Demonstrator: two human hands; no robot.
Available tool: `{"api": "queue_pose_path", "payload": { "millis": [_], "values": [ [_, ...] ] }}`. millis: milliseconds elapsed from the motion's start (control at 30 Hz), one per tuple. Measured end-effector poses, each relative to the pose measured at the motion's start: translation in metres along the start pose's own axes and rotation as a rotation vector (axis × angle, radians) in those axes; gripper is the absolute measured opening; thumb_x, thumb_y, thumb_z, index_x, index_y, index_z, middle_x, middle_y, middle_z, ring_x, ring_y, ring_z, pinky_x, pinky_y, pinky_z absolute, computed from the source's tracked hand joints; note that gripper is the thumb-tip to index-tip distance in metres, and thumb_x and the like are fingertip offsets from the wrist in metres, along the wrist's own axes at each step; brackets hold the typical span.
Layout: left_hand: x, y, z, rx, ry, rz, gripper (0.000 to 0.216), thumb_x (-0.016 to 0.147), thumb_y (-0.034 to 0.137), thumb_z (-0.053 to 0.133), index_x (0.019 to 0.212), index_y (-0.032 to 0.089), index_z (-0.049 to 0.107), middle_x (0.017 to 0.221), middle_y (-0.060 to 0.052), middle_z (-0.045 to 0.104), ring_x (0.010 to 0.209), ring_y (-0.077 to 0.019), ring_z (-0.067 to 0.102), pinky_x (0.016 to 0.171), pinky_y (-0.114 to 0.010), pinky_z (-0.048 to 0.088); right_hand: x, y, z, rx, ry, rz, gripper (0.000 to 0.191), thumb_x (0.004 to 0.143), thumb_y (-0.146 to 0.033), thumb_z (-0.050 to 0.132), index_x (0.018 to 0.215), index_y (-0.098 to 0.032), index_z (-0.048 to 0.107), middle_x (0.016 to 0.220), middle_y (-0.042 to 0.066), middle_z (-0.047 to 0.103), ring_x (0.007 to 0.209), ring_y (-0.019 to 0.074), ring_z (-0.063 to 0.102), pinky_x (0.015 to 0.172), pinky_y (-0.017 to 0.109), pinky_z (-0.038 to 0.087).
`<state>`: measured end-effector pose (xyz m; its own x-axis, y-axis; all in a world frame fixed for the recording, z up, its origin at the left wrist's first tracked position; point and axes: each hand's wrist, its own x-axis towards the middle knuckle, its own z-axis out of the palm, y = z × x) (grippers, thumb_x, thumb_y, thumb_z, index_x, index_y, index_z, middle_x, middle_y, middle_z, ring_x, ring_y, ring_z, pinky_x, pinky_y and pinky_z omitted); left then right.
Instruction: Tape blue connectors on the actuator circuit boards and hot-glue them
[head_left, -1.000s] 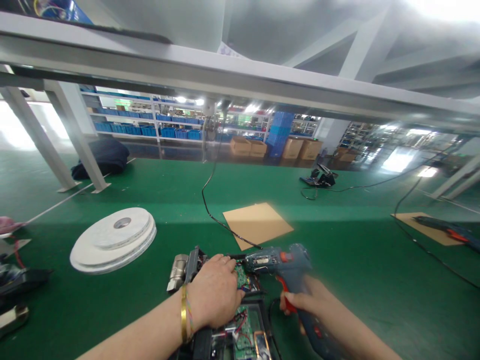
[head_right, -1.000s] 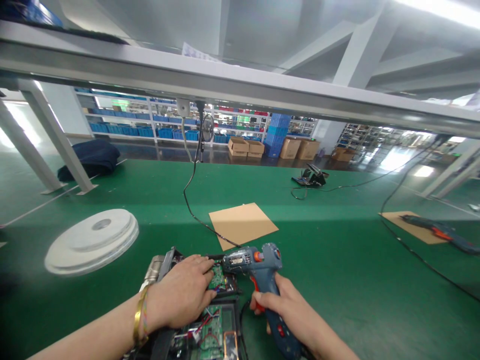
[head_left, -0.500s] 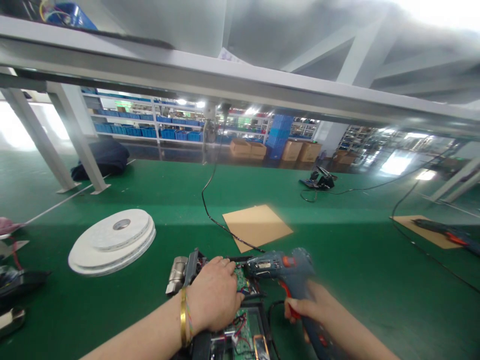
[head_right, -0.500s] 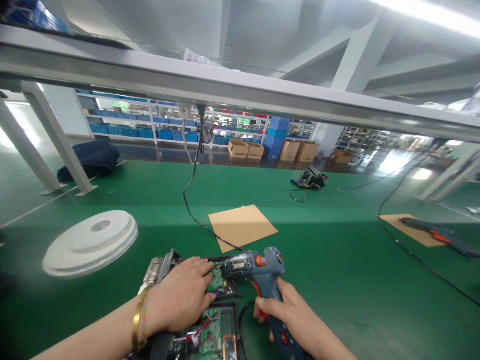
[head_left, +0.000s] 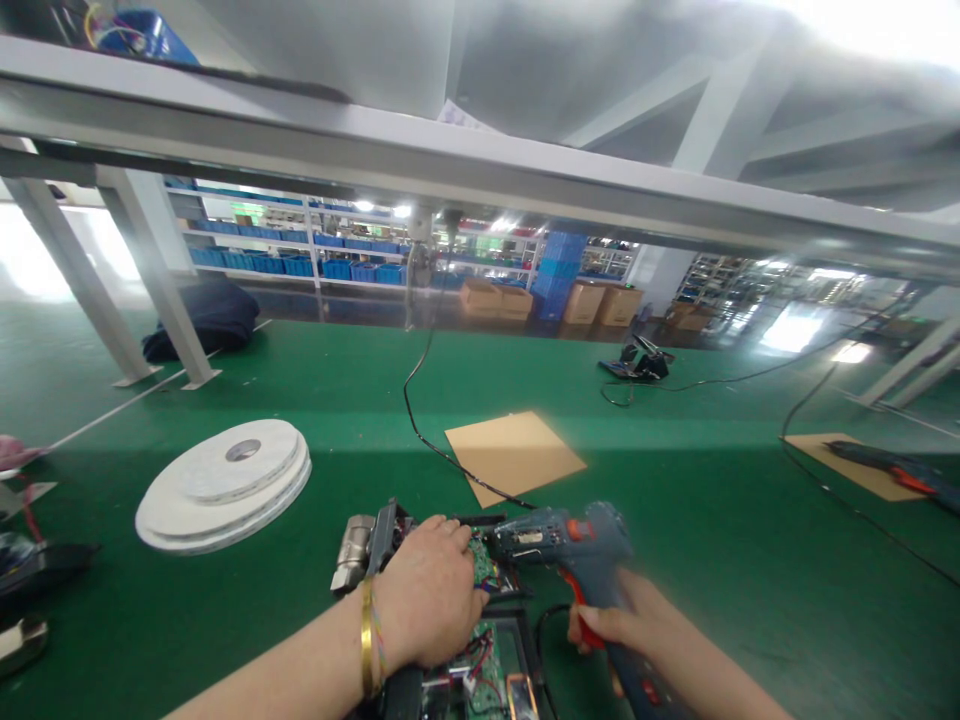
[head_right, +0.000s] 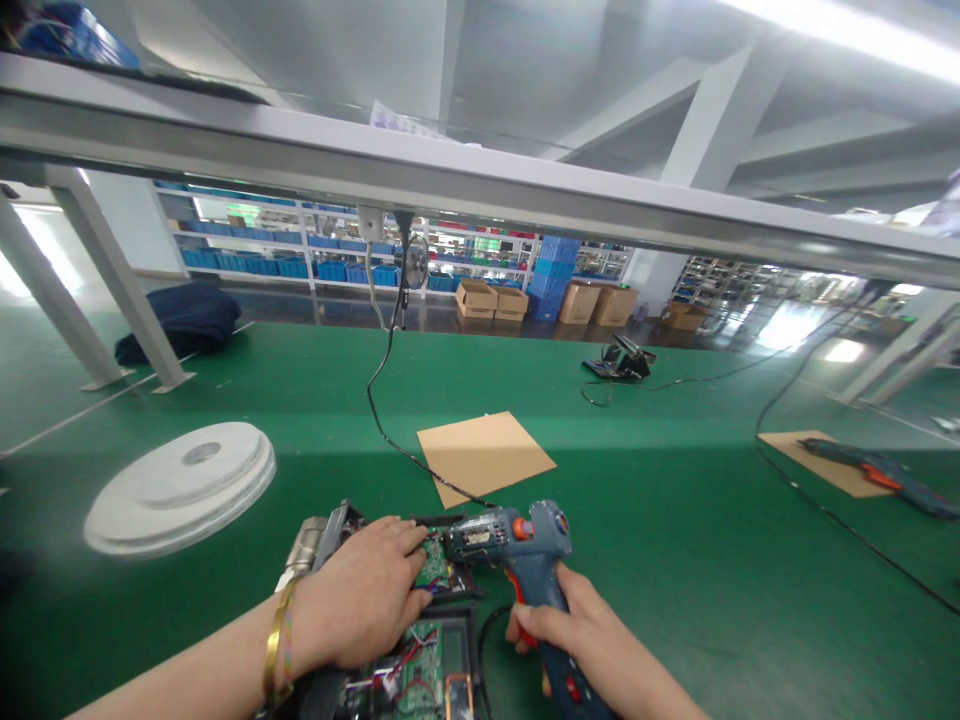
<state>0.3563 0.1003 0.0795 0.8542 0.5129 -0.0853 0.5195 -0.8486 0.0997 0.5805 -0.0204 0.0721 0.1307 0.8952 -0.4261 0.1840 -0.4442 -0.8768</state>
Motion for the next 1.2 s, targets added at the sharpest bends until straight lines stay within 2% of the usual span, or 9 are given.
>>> {"api": "queue_pose_path", "payload": {
  "millis": [200,567,700,867,1000,1100,1200],
  "values": [
    [0.001,0.000,-0.002,-0.007,-0.009,-0.003,0.044,0.096,0.042,0.045,0.113,0.009,0.069,0.128,-0.017,0.063,0.124,-0.0316,0.055,0.114,-0.049,0.040,0.000,0.002,0.002,0.009,0.019,0.006,0.047,0.072,-0.056,0.069,0.092,-0.015,0.058,0.079,0.004,0.065,0.061,0.0119,0.057,0.052,0.022,0.048],
    [0.000,0.001,-0.002,0.000,-0.013,0.000,0.043,0.095,0.042,0.047,0.112,0.009,0.069,0.126,-0.018,0.064,0.123,-0.0321,0.056,0.113,-0.049,0.042,0.005,-0.015,0.009,0.037,0.058,-0.054,0.046,0.069,-0.053,0.070,0.093,-0.015,0.060,0.079,0.004,0.069,0.059,0.0115,0.057,0.050,0.021,0.048],
    [0.002,0.000,-0.003,0.009,0.004,0.007,0.041,0.094,0.041,0.048,0.108,0.010,0.071,0.121,-0.017,0.066,0.119,-0.0318,0.059,0.111,-0.049,0.043,0.009,-0.012,0.007,0.080,0.048,-0.052,0.048,0.069,-0.052,0.072,0.095,-0.014,0.061,0.080,0.006,0.071,0.061,0.0134,0.061,0.050,0.022,0.050],
    [0.001,0.000,-0.004,0.029,0.022,0.021,0.035,0.093,0.037,0.052,0.088,0.011,0.074,0.095,-0.016,0.072,0.101,-0.0311,0.067,0.100,-0.049,0.051,0.022,0.010,-0.001,0.269,0.014,-0.067,0.053,0.067,-0.052,0.077,0.101,-0.015,0.060,0.085,0.011,0.075,0.076,0.0233,0.071,0.044,0.022,0.050],
    [-0.001,0.003,-0.005,0.040,0.057,0.017,0.035,0.092,0.036,0.053,0.081,0.011,0.075,0.084,-0.017,0.072,0.092,-0.0319,0.069,0.091,-0.049,0.054,0.031,0.022,0.000,0.492,-0.012,-0.132,0.054,0.070,-0.043,0.077,0.110,-0.012,0.059,0.087,0.014,0.076,0.078,0.0254,0.073,0.043,0.023,0.050],
    [-0.002,0.003,-0.005,0.013,0.076,0.009,0.034,0.091,0.036,0.055,0.079,0.011,0.074,0.084,-0.016,0.072,0.091,-0.0311,0.069,0.091,-0.048,0.053,0.035,0.018,0.005,0.620,-0.018,-0.134,0.050,0.076,-0.036,0.072,0.117,-0.011,0.059,0.097,0.017,0.076,0.084,0.0259,0.073,0.046,0.022,0.050],
    [0.000,-0.001,-0.004,-0.035,0.081,0.017,0.030,0.090,0.036,0.059,0.077,0.013,0.073,0.085,-0.012,0.072,0.092,-0.0287,0.069,0.100,-0.050,0.049,0.038,0.005,0.007,0.735,-0.032,-0.137,0.043,0.080,-0.033,0.067,0.118,-0.014,0.062,0.112,0.018,0.073,0.095,0.0262,0.072,0.047,0.020,0.045]
  ]
}}
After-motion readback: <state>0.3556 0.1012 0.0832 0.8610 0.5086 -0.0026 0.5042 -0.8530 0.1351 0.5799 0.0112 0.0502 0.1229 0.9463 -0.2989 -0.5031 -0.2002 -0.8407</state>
